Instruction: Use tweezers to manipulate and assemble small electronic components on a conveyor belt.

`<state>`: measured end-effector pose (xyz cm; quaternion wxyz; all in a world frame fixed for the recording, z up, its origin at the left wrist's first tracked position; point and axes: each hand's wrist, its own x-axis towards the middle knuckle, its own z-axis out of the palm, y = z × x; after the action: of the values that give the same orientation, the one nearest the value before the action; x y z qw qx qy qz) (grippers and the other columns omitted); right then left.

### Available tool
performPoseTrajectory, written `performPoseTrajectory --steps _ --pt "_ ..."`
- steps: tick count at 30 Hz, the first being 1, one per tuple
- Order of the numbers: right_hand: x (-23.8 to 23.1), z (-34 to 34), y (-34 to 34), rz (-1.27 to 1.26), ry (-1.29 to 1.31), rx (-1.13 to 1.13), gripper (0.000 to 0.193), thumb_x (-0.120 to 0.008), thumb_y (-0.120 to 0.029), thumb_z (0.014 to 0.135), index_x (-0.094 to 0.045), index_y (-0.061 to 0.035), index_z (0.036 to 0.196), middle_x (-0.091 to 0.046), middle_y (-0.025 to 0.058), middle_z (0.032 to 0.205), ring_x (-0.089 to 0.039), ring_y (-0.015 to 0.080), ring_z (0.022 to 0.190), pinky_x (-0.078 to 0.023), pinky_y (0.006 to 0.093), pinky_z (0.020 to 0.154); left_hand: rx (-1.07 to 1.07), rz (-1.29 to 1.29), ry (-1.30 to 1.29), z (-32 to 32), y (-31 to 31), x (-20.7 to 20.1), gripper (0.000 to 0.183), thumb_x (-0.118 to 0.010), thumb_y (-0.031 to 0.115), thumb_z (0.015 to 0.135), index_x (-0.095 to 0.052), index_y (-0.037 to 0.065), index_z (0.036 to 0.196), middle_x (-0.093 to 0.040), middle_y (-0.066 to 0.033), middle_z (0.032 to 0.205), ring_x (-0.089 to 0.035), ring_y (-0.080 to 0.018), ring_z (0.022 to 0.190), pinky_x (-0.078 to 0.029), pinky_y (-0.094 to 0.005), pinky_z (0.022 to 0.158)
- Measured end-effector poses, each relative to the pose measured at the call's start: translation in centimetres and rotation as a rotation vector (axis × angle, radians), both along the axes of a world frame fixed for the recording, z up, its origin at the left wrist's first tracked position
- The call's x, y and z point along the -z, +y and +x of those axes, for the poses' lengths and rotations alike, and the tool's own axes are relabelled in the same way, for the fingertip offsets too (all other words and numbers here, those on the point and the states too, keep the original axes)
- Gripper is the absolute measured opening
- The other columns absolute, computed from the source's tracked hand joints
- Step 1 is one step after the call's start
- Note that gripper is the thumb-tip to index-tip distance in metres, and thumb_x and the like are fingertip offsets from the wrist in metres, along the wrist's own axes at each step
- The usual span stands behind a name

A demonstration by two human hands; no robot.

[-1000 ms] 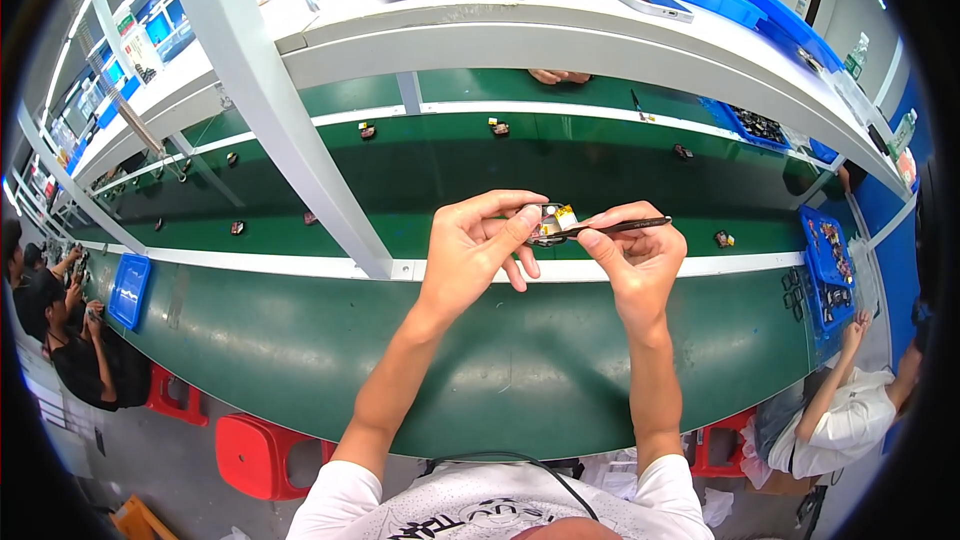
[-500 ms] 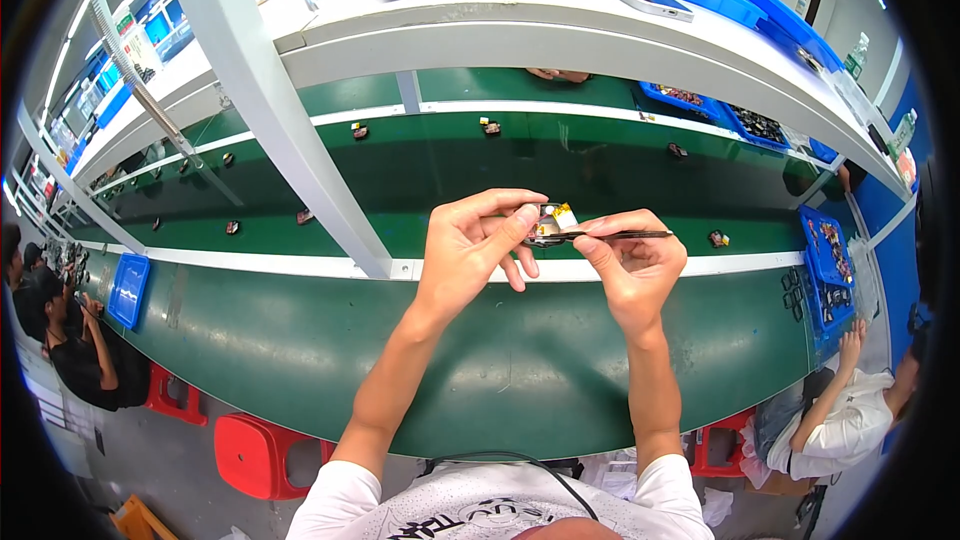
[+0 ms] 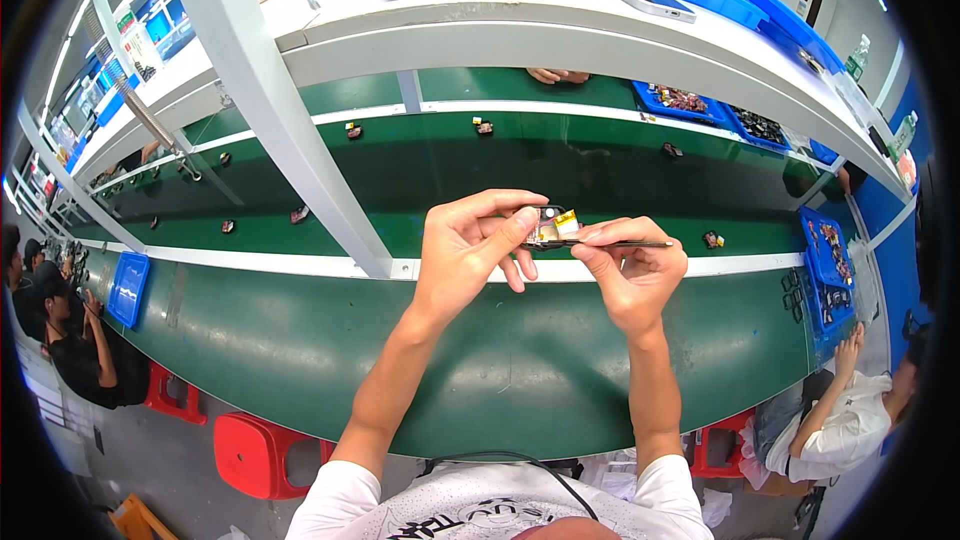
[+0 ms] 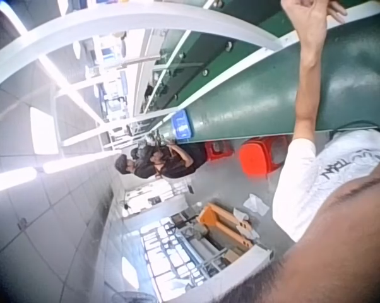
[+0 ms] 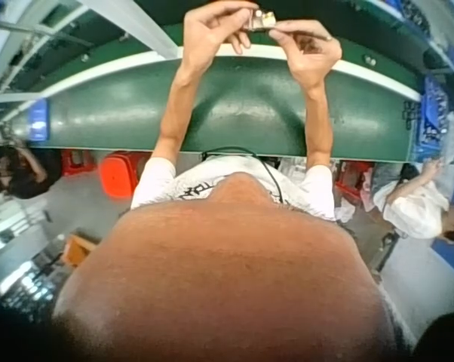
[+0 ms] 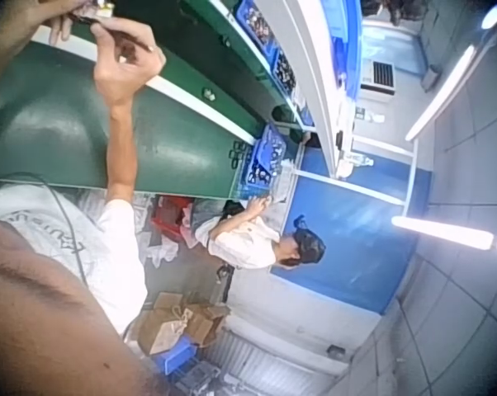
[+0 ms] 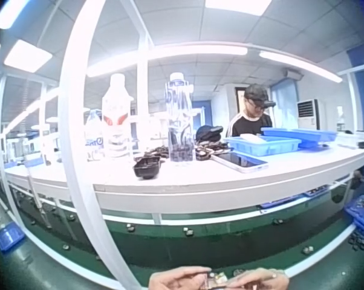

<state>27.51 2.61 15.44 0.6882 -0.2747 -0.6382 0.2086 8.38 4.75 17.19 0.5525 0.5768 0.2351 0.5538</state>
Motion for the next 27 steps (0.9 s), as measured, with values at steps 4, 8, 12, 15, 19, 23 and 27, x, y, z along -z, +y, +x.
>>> performPoseTrajectory --steps 4,8,12,15,19,23,27 --pt "0.0 0.0 0.1 0.011 -0.021 0.006 0.014 -0.082 0.007 0.078 -0.073 0.0009 0.087 -0.077 0.0104 0.084 -0.059 0.0029 0.056 -0.037 0.0165 0.046 -0.002 -0.004 0.009 -0.1 0.0 0.0 0.025 -0.064 0.010 0.099 -0.069 -0.010 0.114 -0.071 -0.0145 0.077 -0.067 -0.0167 0.054 -0.052 -0.0242 0.044" --pt "0.1 0.1 0.2 0.020 -0.066 0.021 0.015 -0.083 0.006 0.077 -0.073 0.0001 0.086 -0.077 0.0091 0.083 -0.051 0.0013 0.048 -0.032 0.0168 0.043 -0.038 0.001 0.032 0.1 0.0 0.2 0.023 -0.064 0.008 0.099 -0.069 -0.010 0.113 -0.070 -0.0134 0.073 -0.066 -0.0162 0.052 -0.052 -0.0243 0.045" --pt "0.1 0.5 0.2 0.048 -0.095 0.023 0.015 -0.083 0.005 0.076 -0.073 0.0000 0.086 -0.077 0.0085 0.082 -0.048 0.0014 0.046 -0.030 0.0175 0.041 -0.050 0.023 0.039 0.2 -0.1 0.3 0.022 -0.064 0.006 0.098 -0.069 -0.010 0.112 -0.070 -0.0136 0.073 -0.066 -0.0164 0.052 -0.052 -0.0243 0.045" --pt "-0.2 0.5 0.1 0.052 -0.117 0.047 0.015 -0.084 0.005 0.075 -0.073 -0.0001 0.085 -0.076 0.0082 0.082 -0.047 0.0017 0.046 -0.029 0.0180 0.041 -0.079 0.041 0.017 0.5 -0.2 0.3 0.021 -0.064 0.005 0.098 -0.069 -0.011 0.111 -0.070 -0.0142 0.074 -0.067 -0.0170 0.052 -0.052 -0.0243 0.045" --pt "-0.5 0.5 -0.1 0.057 -0.080 0.055 0.017 -0.083 0.005 0.075 -0.073 -0.0006 0.087 -0.076 0.0080 0.082 -0.049 0.0021 0.046 -0.030 0.0180 0.041 -0.123 0.072 0.031 0.2 -0.1 0.5 0.020 -0.064 0.004 0.098 -0.069 -0.011 0.111 -0.071 -0.0149 0.075 -0.067 -0.0174 0.053 -0.054 -0.0246 0.045" --pt "-0.7 0.4 -0.2 0.115 -0.160 0.045 0.019 -0.083 0.005 0.075 -0.073 -0.0013 0.089 -0.077 0.0090 0.083 -0.052 0.0033 0.047 -0.032 0.0185 0.040 -0.112 0.077 0.001 0.2 -0.1 0.5 0.020 -0.063 0.003 0.098 -0.069 -0.011 0.111 -0.071 -0.0155 0.077 -0.068 -0.0171 0.055 -0.055 -0.0249 0.046" --pt "-1.0 0.0 -0.3 0.179 -0.197 0.068 0.019 -0.083 0.006 0.074 -0.073 -0.0021 0.088 -0.077 0.0096 0.083 -0.055 0.0048 0.048 -0.032 0.0193 0.039 -0.135 0.091 0.008 0.3 0.0 0.7 0.020 -0.064 0.002 0.097 -0.069 -0.010 0.112 -0.072 -0.0158 0.078 -0.068 -0.0167 0.056 -0.055 -0.0249 0.047"
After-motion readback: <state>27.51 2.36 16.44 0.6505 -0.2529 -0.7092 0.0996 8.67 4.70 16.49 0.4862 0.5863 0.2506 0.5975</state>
